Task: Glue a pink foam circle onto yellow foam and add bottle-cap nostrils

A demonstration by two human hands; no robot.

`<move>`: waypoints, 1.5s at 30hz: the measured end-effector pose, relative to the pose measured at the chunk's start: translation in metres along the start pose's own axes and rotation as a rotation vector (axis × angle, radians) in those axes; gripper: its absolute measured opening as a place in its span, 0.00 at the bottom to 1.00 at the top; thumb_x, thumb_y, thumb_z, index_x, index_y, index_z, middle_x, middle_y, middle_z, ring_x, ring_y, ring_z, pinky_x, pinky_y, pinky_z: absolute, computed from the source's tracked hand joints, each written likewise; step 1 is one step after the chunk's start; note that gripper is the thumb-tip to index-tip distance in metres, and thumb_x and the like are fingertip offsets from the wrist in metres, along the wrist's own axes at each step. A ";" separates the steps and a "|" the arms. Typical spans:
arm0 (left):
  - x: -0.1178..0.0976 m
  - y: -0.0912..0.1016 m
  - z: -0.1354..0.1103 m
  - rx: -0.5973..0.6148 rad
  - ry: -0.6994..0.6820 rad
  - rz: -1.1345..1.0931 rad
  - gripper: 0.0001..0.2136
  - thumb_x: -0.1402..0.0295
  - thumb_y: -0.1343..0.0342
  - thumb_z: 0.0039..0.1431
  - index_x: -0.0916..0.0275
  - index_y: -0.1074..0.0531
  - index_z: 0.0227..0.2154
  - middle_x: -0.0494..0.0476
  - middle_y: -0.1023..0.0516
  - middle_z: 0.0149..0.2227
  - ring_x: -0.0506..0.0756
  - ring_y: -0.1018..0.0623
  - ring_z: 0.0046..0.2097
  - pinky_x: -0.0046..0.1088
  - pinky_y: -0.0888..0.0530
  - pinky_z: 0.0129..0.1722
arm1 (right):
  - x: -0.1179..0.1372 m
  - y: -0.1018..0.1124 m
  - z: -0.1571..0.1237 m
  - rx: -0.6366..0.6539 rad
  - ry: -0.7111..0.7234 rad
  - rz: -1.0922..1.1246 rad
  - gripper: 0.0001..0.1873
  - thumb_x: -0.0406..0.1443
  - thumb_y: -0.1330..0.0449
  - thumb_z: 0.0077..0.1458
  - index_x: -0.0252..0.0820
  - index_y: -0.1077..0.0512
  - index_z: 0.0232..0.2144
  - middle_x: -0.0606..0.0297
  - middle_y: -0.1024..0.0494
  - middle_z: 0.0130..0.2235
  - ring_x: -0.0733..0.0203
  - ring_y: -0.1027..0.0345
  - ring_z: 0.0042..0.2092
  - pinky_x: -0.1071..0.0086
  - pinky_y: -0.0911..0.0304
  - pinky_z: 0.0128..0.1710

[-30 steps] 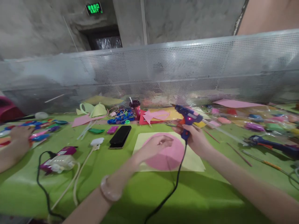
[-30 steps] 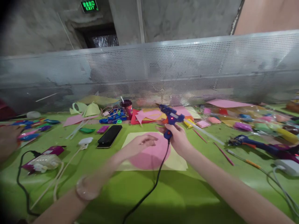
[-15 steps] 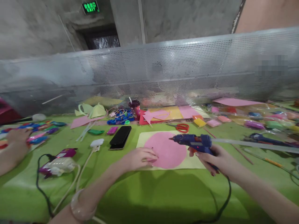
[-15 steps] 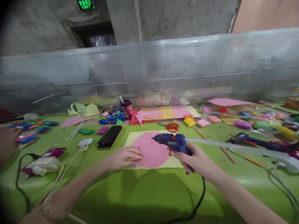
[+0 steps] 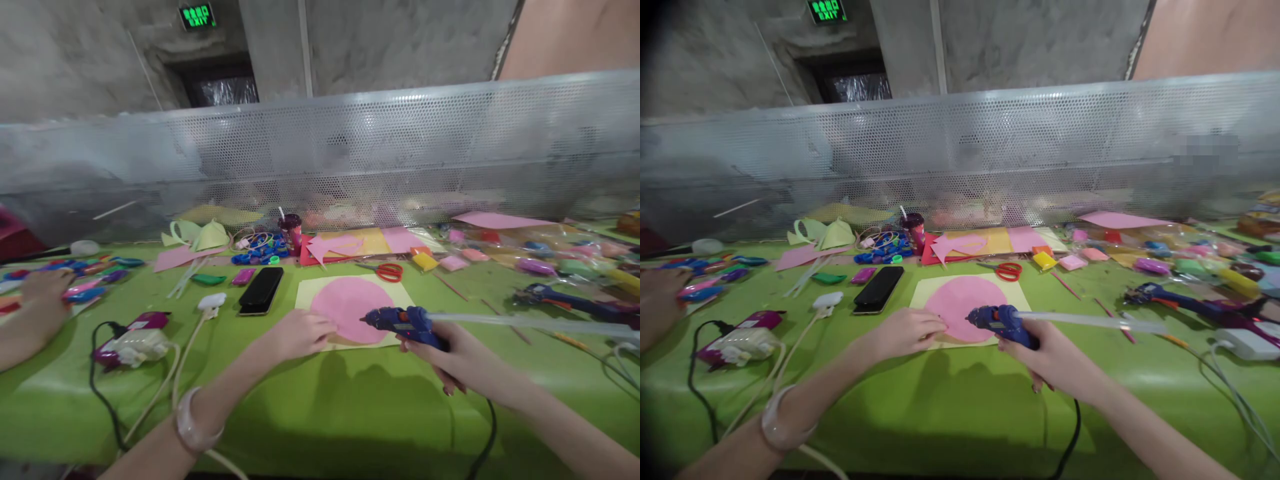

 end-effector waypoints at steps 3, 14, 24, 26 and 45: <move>0.000 0.002 0.003 -0.026 0.001 0.077 0.08 0.70 0.42 0.49 0.54 0.21 0.32 0.56 0.19 0.33 0.57 0.23 0.35 0.28 0.33 0.41 | 0.001 -0.004 -0.002 0.020 0.032 0.021 0.19 0.49 0.43 0.49 0.41 0.31 0.36 0.72 0.34 0.18 0.71 0.44 0.15 0.75 0.46 0.13; 0.024 -0.001 0.016 0.231 0.332 0.137 0.12 0.66 0.49 0.57 0.61 0.26 0.42 0.54 0.21 0.43 0.54 0.24 0.43 0.26 0.32 0.43 | 0.030 -0.038 0.003 -0.028 0.259 -0.297 0.15 0.44 0.49 0.53 0.39 0.30 0.35 0.62 0.27 0.32 0.62 0.32 0.28 0.71 0.36 0.24; 0.034 0.007 0.021 0.128 0.376 0.001 0.11 0.68 0.43 0.51 0.67 0.25 0.37 0.61 0.22 0.40 0.56 0.24 0.41 0.29 0.30 0.42 | 0.031 -0.053 0.031 0.051 0.173 -0.238 0.13 0.39 0.51 0.56 0.36 0.33 0.38 0.67 0.31 0.26 0.69 0.38 0.17 0.75 0.40 0.15; 0.033 0.008 0.022 0.124 0.373 0.006 0.09 0.68 0.43 0.50 0.67 0.25 0.33 0.61 0.21 0.38 0.56 0.24 0.40 0.30 0.30 0.42 | 0.030 -0.056 0.035 0.064 0.171 -0.225 0.12 0.39 0.51 0.57 0.37 0.33 0.37 0.68 0.32 0.24 0.69 0.38 0.16 0.75 0.41 0.14; 0.035 0.008 0.022 0.136 0.355 -0.024 0.05 0.70 0.45 0.50 0.66 0.25 0.28 0.58 0.21 0.36 0.54 0.25 0.39 0.26 0.31 0.42 | 0.022 -0.065 0.044 0.124 0.145 -0.155 0.15 0.42 0.52 0.58 0.36 0.33 0.35 0.70 0.34 0.20 0.69 0.39 0.15 0.76 0.42 0.14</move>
Point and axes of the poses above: each hand's wrist, its own z-axis towards the middle knuckle, its own y-axis out of the back of the hand, x = y × z, the point moved 7 cm from there along z, towards the middle knuckle
